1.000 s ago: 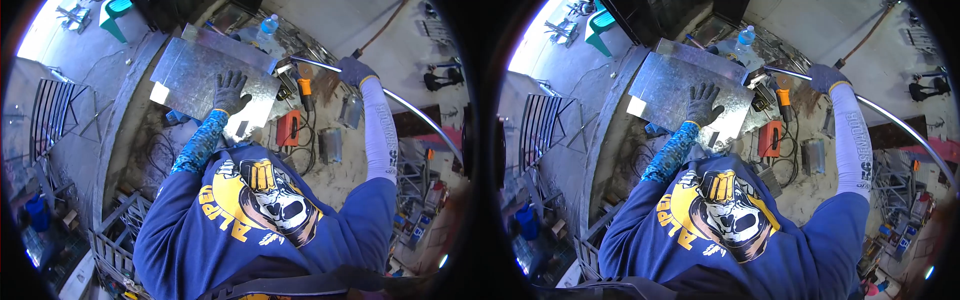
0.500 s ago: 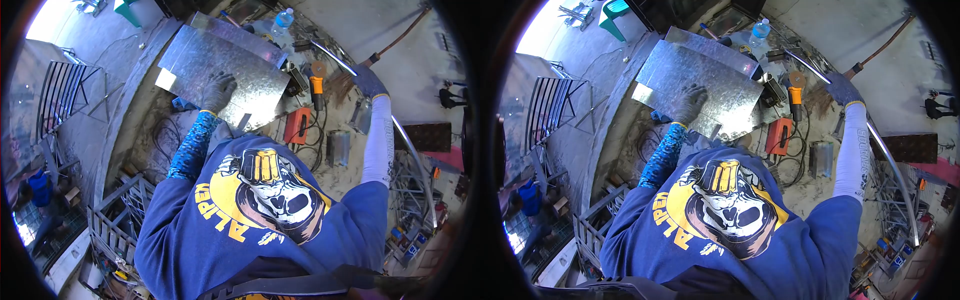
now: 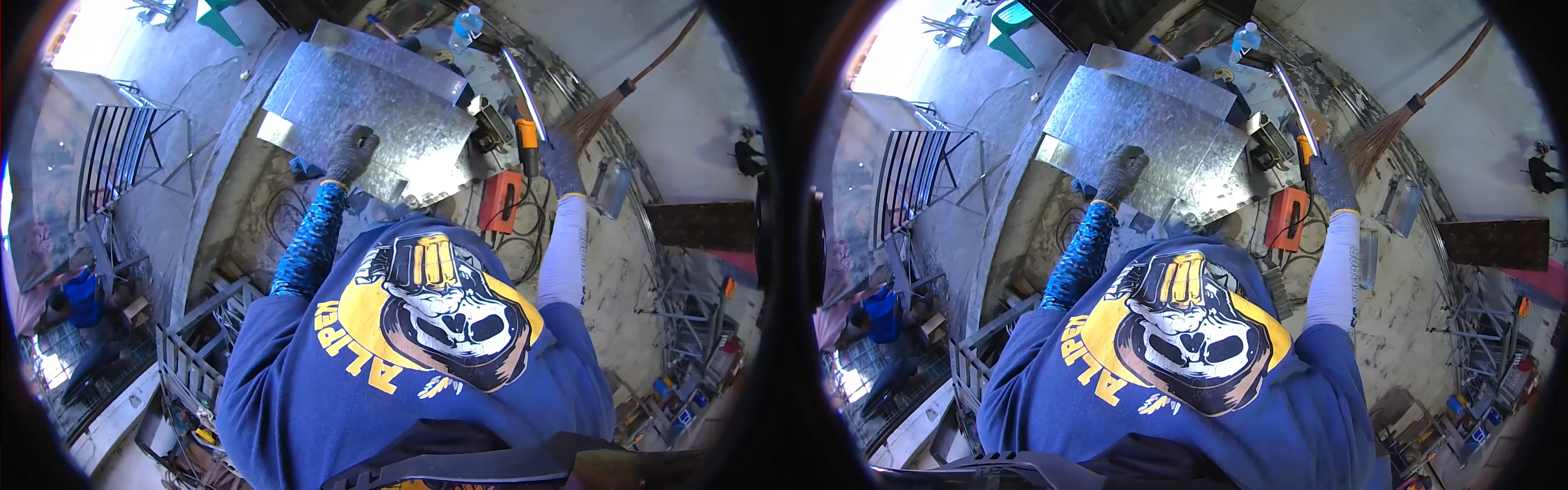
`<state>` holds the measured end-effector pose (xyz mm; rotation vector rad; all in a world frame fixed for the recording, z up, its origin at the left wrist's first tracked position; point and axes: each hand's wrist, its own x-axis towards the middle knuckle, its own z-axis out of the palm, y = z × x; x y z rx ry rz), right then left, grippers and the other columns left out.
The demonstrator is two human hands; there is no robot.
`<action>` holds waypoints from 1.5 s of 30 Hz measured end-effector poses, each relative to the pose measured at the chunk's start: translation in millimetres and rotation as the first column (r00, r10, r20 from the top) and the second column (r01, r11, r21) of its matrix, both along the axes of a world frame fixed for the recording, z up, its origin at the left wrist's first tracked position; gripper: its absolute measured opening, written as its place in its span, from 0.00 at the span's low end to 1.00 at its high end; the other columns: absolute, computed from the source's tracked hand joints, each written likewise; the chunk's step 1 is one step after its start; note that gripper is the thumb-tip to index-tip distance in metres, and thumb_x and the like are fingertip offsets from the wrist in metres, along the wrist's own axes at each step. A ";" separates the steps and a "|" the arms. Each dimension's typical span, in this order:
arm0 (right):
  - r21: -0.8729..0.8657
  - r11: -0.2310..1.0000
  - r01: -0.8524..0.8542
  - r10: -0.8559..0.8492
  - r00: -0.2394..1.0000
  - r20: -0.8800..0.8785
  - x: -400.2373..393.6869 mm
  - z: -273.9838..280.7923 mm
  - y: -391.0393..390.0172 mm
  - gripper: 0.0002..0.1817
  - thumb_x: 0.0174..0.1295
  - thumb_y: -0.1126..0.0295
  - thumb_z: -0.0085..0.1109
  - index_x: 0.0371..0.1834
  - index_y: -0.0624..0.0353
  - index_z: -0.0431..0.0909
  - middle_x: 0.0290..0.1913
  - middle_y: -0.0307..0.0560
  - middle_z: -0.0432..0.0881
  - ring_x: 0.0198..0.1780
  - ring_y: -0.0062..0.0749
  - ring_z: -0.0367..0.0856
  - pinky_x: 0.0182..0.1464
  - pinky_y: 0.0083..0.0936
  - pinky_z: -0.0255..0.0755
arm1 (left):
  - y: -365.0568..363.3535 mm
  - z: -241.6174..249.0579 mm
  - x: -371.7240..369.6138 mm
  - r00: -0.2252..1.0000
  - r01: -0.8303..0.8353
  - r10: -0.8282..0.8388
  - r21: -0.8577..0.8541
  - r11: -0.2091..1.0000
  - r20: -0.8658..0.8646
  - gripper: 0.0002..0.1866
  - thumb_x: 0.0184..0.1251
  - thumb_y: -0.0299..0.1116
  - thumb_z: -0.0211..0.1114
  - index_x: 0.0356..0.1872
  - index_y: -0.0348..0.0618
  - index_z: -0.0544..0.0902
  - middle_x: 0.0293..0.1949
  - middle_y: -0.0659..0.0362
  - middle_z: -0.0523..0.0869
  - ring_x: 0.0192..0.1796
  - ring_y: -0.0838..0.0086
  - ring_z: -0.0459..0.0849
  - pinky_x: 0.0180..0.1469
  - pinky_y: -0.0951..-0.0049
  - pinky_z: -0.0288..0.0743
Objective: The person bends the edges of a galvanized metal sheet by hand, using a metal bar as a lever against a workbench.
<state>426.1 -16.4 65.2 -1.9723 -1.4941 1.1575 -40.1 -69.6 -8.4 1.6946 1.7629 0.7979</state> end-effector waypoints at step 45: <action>0.517 0.847 -0.125 0.191 0.979 -0.076 -60.9 74.0 14.1 0.20 0.72 0.67 0.58 0.65 0.61 0.74 0.45 0.59 0.87 0.42 0.50 0.88 0.46 0.41 0.80 | 22.4 129.9 141.5 0.743 0.070 -0.066 0.020 0.997 0.666 0.24 0.79 0.40 0.66 0.67 0.34 0.78 0.57 0.50 0.86 0.59 0.65 0.84 0.64 0.60 0.78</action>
